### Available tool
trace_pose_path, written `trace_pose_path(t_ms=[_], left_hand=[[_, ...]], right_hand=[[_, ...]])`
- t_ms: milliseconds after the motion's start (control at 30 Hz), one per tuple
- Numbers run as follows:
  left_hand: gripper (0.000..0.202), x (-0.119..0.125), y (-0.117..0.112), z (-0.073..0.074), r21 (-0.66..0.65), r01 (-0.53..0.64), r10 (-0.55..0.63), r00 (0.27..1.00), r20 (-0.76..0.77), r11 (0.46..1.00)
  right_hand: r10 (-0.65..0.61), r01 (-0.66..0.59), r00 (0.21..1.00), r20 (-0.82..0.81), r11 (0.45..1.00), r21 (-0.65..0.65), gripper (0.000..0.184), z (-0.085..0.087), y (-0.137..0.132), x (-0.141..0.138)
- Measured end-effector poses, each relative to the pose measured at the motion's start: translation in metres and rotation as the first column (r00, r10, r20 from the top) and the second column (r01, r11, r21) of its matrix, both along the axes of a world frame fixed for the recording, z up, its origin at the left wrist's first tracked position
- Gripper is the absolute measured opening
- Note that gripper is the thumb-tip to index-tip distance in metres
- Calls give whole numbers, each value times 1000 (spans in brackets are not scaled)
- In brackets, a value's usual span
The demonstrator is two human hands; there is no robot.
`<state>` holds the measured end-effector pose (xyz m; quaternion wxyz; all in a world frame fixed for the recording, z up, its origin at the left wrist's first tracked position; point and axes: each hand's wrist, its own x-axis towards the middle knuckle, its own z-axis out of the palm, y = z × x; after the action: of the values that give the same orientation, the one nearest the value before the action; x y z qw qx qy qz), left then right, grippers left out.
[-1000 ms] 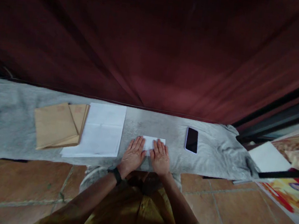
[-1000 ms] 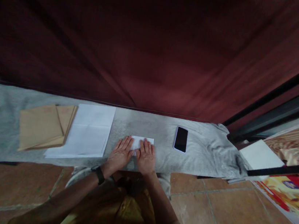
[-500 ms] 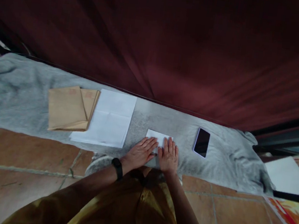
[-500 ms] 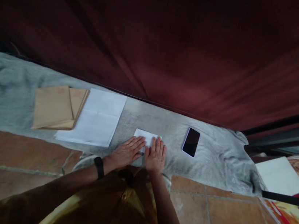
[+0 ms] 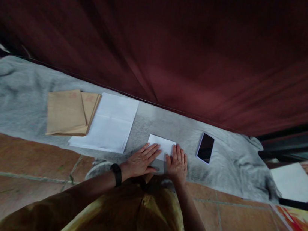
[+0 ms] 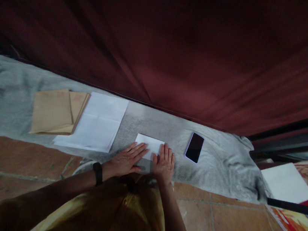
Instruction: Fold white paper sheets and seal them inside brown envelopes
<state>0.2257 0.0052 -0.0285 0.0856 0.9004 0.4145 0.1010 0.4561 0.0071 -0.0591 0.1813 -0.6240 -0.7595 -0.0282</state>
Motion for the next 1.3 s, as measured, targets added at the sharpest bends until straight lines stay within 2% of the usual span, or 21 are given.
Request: trace_pose_path(t_ms=[167, 367, 567, 667, 733, 867, 967, 1033, 1133, 1200, 1300], left_hand=[[74, -1, 2, -7, 33, -1, 2, 1000, -25, 999], [58, 1, 12, -6, -4, -66, 67, 996, 54, 998], [51, 4, 48, -3, -31, -277, 278, 951, 135, 960], [47, 8, 69, 6, -68, -327, 333, 935, 124, 943], [41, 11, 81, 14, -155, -363, 385, 910, 154, 919], [16, 12, 95, 24, -473, -360, 535, 787, 309, 804], [14, 3, 95, 25, -584, -353, 616, 708, 344, 731], [11, -5, 92, 24, -650, -351, 686, 622, 377, 674], [6, -12, 80, 22, -755, -313, 796, 423, 433, 576], [17, -10, 69, 20, -819, -258, 853, 263, 451, 513], [31, 4, 51, 17, -880, -152, 893, 70, 444, 449]], right_hand=[[-17, 16, 999, -40, 1000, -6, 54, 1, 6, 9], [62, -66, 989, -135, 997, -25, 53, 4, 20, -15], [62, -69, 993, -99, 996, -65, 48, 7, 14, -24], [56, -64, 990, -127, 996, -58, 49, 9, 13, -23], [51, -58, 986, -159, 997, -44, 49, 10, 13, -23], [38, -40, 968, -246, 999, -6, 49, 11, 14, -22], [18, -23, 940, -339, 1000, -11, 50, 10, 16, -19], [-31, 15, 900, -434, 999, -40, 51, 7, 17, -16], [-165, 142, 771, -615, 986, -86, 54, 3, 21, -12], [-230, 211, 658, -717, 970, -118, 56, 0, 22, -13], [-262, 169, 533, -804, 965, -202, 60, -3, 23, -21]])
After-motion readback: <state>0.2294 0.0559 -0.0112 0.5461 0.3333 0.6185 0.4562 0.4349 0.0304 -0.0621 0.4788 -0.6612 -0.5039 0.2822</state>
